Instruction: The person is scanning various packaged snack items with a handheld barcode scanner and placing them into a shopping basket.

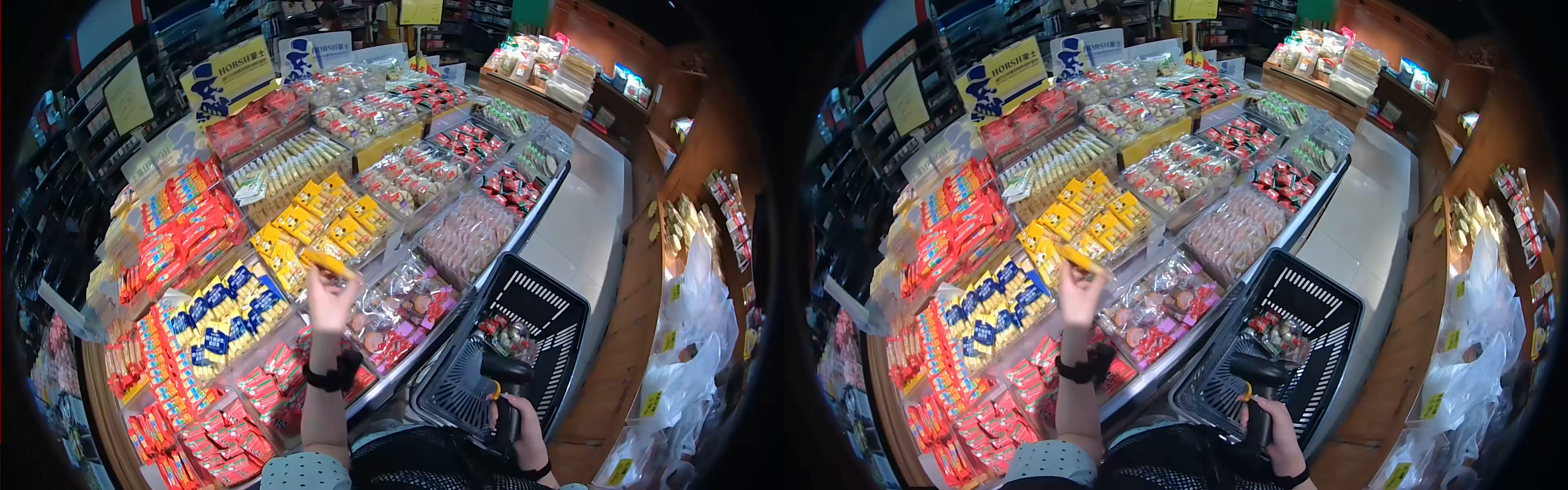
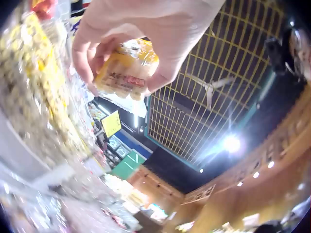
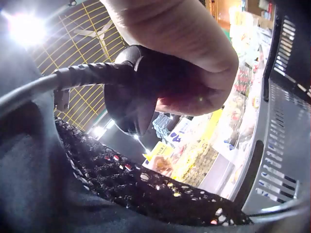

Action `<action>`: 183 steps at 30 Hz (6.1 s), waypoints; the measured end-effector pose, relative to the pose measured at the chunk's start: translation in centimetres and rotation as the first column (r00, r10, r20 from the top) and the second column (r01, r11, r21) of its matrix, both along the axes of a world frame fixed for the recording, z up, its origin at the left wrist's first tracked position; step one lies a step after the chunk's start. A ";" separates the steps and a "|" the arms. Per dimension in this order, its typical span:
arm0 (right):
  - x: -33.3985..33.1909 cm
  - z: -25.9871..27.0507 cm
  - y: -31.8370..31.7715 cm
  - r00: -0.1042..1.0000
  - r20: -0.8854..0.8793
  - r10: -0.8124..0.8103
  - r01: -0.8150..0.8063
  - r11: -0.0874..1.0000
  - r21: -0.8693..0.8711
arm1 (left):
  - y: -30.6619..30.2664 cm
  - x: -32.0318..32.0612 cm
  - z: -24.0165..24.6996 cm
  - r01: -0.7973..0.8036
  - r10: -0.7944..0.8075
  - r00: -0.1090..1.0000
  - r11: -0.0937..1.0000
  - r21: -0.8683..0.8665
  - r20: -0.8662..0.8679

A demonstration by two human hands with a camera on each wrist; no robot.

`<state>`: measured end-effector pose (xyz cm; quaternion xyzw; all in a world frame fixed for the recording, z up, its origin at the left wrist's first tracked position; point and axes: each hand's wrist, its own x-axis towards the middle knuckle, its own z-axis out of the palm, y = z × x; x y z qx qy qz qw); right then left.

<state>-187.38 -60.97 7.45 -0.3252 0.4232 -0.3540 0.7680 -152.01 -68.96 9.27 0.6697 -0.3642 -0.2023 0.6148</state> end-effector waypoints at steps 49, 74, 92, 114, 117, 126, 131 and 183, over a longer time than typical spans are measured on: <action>-37.6 -4.3 18.3 0.481 -0.211 -0.851 0.876 0.459 0.148 | 9.9 -31.1 -16.1 0.002 0.049 0.895 0.994 0.112 -0.442; -48.7 -6.7 -17.8 0.804 -0.287 -0.521 0.558 0.828 0.061 | 12.9 -29.1 -19.0 -0.370 0.397 0.918 0.854 0.365 0.003; -40.4 -14.1 -51.9 0.965 -0.039 0.259 -0.208 0.849 0.486 | 4.2 -51.0 -11.5 -0.673 0.230 0.625 -0.326 0.664 0.746; -23.7 -6.2 -66.1 0.153 -0.174 0.973 -0.980 0.172 0.101 | -17.6 -54.3 -11.5 -0.581 0.540 0.678 -0.020 0.813 0.498; -21.3 -4.4 -65.2 0.064 -0.260 0.964 -0.990 0.093 0.104 | -17.0 -50.6 -16.7 -0.395 0.465 0.807 -0.031 0.918 0.363; -14.3 -3.1 -62.1 0.044 -0.337 0.941 -0.999 0.045 -0.005 | -14.5 -47.5 -31.2 0.203 0.777 0.588 0.124 0.971 -0.222; -12.3 -4.1 -60.7 0.006 -0.408 0.913 -0.995 0.046 0.088 | -19.1 -47.6 -23.5 -0.088 0.629 0.774 -0.010 0.996 0.075; -10.7 -0.7 -58.3 -0.407 -0.314 0.858 -0.729 -0.512 -0.455 | -28.1 -45.2 -7.2 -0.790 -0.217 0.531 0.224 -0.571 -0.819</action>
